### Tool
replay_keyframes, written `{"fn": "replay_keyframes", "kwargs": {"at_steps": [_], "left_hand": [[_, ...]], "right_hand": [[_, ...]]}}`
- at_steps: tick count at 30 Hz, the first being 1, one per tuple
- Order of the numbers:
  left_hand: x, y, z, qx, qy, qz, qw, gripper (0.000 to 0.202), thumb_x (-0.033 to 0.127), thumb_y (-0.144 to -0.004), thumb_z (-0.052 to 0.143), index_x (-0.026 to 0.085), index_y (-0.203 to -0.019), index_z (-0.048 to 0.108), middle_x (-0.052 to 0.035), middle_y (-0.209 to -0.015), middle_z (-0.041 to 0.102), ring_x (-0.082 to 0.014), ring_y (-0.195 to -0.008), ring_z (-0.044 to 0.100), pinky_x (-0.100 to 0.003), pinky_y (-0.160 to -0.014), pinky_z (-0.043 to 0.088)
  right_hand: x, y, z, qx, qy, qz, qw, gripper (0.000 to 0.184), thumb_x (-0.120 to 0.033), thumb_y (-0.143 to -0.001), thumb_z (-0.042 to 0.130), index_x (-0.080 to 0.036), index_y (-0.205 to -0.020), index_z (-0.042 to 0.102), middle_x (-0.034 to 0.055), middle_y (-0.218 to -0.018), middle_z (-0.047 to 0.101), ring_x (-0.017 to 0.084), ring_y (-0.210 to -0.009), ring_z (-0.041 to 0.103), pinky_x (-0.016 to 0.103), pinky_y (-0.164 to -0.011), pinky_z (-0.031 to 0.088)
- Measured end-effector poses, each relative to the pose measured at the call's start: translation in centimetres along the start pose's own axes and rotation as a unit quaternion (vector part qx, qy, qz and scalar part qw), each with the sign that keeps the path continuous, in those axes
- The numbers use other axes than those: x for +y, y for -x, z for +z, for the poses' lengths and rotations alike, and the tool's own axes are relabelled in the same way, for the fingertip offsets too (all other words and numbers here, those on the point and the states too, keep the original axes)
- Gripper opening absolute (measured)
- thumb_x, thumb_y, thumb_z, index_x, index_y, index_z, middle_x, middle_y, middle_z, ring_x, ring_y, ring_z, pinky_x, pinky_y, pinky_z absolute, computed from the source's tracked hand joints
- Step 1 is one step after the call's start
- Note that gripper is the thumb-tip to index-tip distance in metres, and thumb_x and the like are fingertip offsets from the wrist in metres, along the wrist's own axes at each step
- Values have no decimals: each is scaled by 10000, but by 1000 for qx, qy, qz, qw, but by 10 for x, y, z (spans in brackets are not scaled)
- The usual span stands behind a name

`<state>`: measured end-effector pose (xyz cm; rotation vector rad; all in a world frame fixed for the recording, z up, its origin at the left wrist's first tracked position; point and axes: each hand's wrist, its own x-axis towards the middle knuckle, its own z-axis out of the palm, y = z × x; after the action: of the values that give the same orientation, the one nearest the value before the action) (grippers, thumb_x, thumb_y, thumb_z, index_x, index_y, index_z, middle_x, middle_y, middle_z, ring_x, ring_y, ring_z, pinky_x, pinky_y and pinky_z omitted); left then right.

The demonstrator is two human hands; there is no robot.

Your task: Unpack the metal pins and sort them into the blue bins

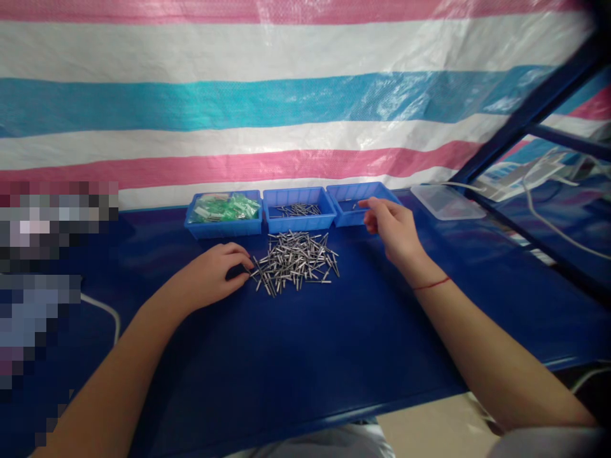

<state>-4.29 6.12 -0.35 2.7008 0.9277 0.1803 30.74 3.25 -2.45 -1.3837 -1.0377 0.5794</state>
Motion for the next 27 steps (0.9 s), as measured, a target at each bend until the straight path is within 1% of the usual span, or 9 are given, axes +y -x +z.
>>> {"fn": "replay_keyframes", "kwargs": {"at_steps": [2,5,10,12,15,18,21,24,27], "left_hand": [[2,1,-2,-3,3,2,1000,245,264,-858,494,166,-982,681,-87,-1102,621,-217,-1034,593,-365,-961,455],[6,2,-3,-5,5,-3,1000,256,231,-829,508,172,-1017,672,-83,-1127,612,-215,-1047,589,-362,-973,445],[9,0,0,-2,21,-3,1000,249,348,-885,500,178,-925,678,-77,-1065,618,-209,-998,596,-356,-928,463],[10,-1,1,2,19,0,1000,261,328,-907,467,172,-887,675,-76,-1034,625,-203,-972,598,-349,-906,470],[11,-2,-1,-4,5,1,1000,275,275,-924,422,159,-888,668,-80,-995,635,-193,-928,602,-330,-864,481],[12,-1,-4,-5,-12,-18,1000,275,235,-928,397,149,-907,657,-83,-958,642,-186,-882,604,-317,-823,488],[10,1,-5,-2,-18,-29,999,257,226,-924,405,156,-901,651,-76,-938,644,-178,-855,605,-299,-797,485],[8,2,-6,-14,-17,-35,999,250,234,-921,415,159,-907,653,-74,-956,639,-177,-854,610,-290,-785,483],[7,4,-8,-27,-11,-42,999,264,229,-912,416,163,-966,666,-80,-1008,638,-184,-886,616,-296,-807,480]], "right_hand": [[-6,8,5,-38,22,-24,999,292,-418,-845,568,-160,-808,698,-7,-569,539,98,-469,456,238,-442,350],[-14,21,12,-94,71,-53,992,323,-430,-870,536,-155,-822,699,-3,-584,552,109,-501,480,244,-478,368],[-19,37,21,-163,159,-96,969,359,-433,-897,493,-153,-795,693,5,-606,575,125,-549,502,255,-523,364],[-18,40,24,-186,184,-121,958,366,-428,-905,477,-157,-774,685,8,-616,586,131,-562,505,258,-538,362],[-16,44,27,-217,213,-154,940,373,-427,-911,468,-167,-733,668,17,-649,613,139,-582,514,262,-548,359],[-17,46,28,-236,226,-175,929,366,-416,-915,467,-177,-713,657,25,-689,641,149,-616,533,265,-569,370],[-20,47,28,-239,232,-182,925,362,-403,-920,464,-181,-702,649,26,-694,647,151,-618,536,268,-576,375],[-22,47,27,-239,232,-189,924,358,-393,-921,466,-180,-695,644,27,-696,647,150,-616,535,270,-577,372],[-22,47,27,-243,234,-193,921,362,-392,-924,463,-180,-687,636,28,-698,643,148,-618,533,269,-577,364]]}}
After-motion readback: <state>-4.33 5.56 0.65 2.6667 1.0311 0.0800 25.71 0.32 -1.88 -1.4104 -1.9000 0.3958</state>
